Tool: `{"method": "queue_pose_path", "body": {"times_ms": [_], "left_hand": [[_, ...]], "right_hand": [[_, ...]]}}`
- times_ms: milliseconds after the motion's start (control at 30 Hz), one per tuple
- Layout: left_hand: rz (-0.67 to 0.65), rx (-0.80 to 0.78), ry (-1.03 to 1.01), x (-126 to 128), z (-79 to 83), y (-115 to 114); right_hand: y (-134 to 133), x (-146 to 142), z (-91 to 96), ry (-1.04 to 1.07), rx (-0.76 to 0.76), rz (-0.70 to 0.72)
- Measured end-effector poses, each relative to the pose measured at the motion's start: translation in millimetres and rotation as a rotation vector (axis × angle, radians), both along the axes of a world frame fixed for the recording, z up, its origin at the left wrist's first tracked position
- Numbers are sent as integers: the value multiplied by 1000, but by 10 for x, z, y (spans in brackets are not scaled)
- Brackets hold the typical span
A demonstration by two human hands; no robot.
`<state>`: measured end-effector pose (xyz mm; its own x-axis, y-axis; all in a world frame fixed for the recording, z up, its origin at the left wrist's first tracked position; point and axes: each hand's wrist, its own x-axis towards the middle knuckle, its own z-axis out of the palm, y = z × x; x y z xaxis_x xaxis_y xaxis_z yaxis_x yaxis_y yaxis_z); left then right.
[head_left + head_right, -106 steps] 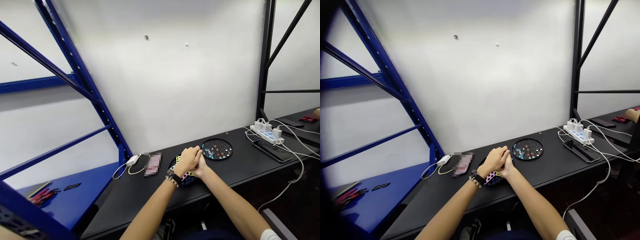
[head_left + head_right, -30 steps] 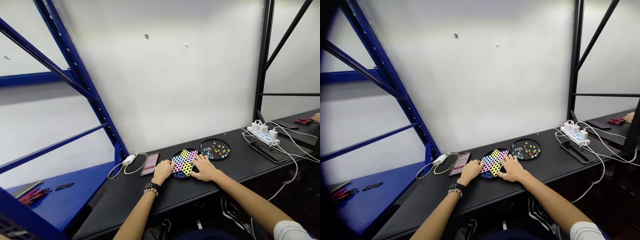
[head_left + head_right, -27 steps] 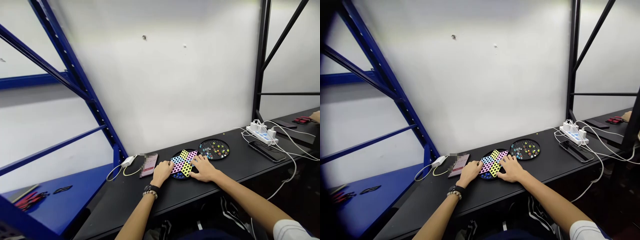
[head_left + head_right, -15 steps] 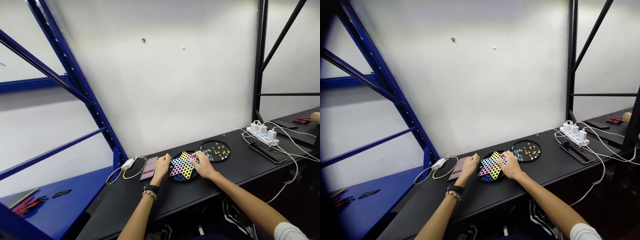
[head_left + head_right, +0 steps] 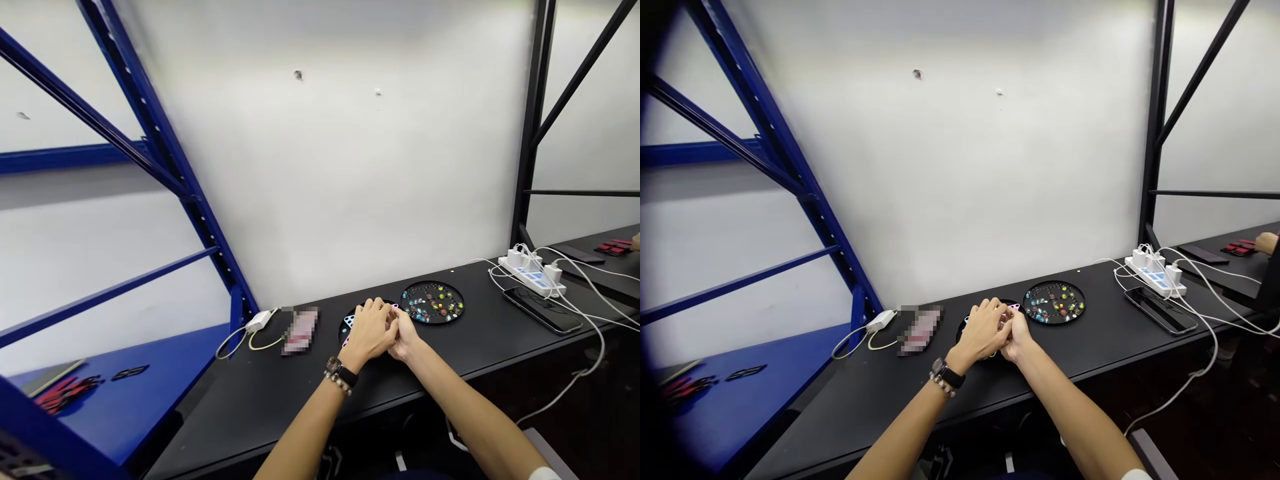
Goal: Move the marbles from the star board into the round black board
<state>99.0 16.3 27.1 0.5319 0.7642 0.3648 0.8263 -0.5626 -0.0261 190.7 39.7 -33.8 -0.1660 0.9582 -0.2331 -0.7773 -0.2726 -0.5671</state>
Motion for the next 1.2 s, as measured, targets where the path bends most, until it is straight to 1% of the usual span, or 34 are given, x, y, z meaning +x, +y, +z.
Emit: {"method": "queue_pose_path", "body": {"times_ms": [33,67,133,167,200,233,267,300,333,367,400,433,500,567,633,700,767,833,867,900,967,1033,1100,1200], "left_hand": [[3,-4,-43,-27,6,-12],[13,-13,-91,-71,6,-24],[60,-51,-155,-216,-23,-45],[97,-84,-153,-315,-56,-52],[142,-127,-129,-427,-101,-57],[181,-187,-94,-544,-155,-60],[207,-256,-57,-661,-214,-62],[233,-316,-30,-768,-273,-62],[241,-350,-17,-861,-328,-61],[241,-363,-17,-938,-373,-56],[243,-366,-24,-998,-406,-48],[240,-366,-34,-1043,-426,-36],[232,-381,-52,-1108,-431,6],[211,-428,-67,-1164,-406,68],[164,-501,-96,-1227,-377,146],[114,-571,-142,-1291,-359,233],[79,-621,-177,-1345,-361,326],[67,-653,-175,-1384,-378,421],[66,-663,-159,-1400,-389,465],[69,-662,-140,-1414,-400,504],[71,-622,-119,-1435,-419,562],[65,-570,-134,-1440,-428,585],[76,-552,-164,-1417,-423,581],[141,-528,-163,-1329,-397,551]], "right_hand": [[24,67,1,-105,23,-23],[48,155,14,-280,60,-54],[94,392,59,-731,156,-150],[115,538,82,-999,214,-194],[134,696,99,-1133,240,-227],[151,857,105,-1187,252,-235],[166,1013,98,-1290,269,-244],[178,1156,80,-1571,293,-263],[189,1279,51,-1796,299,-249],[197,1377,16,-1966,308,-214],[204,1448,-20,-2111,320,-181],[210,1492,-53,-2194,337,-152],[213,1511,-94,-2286,380,-149],[203,1459,-94,-2333,419,-199],[170,1358,-62,-2328,475,-263],[104,1215,-21,-2256,603,-288],[3,1036,1,-2146,793,-236],[-118,840,-7,-2050,970,-100],[-180,747,-19,-2022,1030,-18],[-238,663,-34,-2011,1063,46],[-336,536,-61,-2024,1078,97],[-404,470,-77,-2036,1077,84],[-444,451,-85,-2018,1095,60],[-470,454,-94,-1962,1133,37]]}}
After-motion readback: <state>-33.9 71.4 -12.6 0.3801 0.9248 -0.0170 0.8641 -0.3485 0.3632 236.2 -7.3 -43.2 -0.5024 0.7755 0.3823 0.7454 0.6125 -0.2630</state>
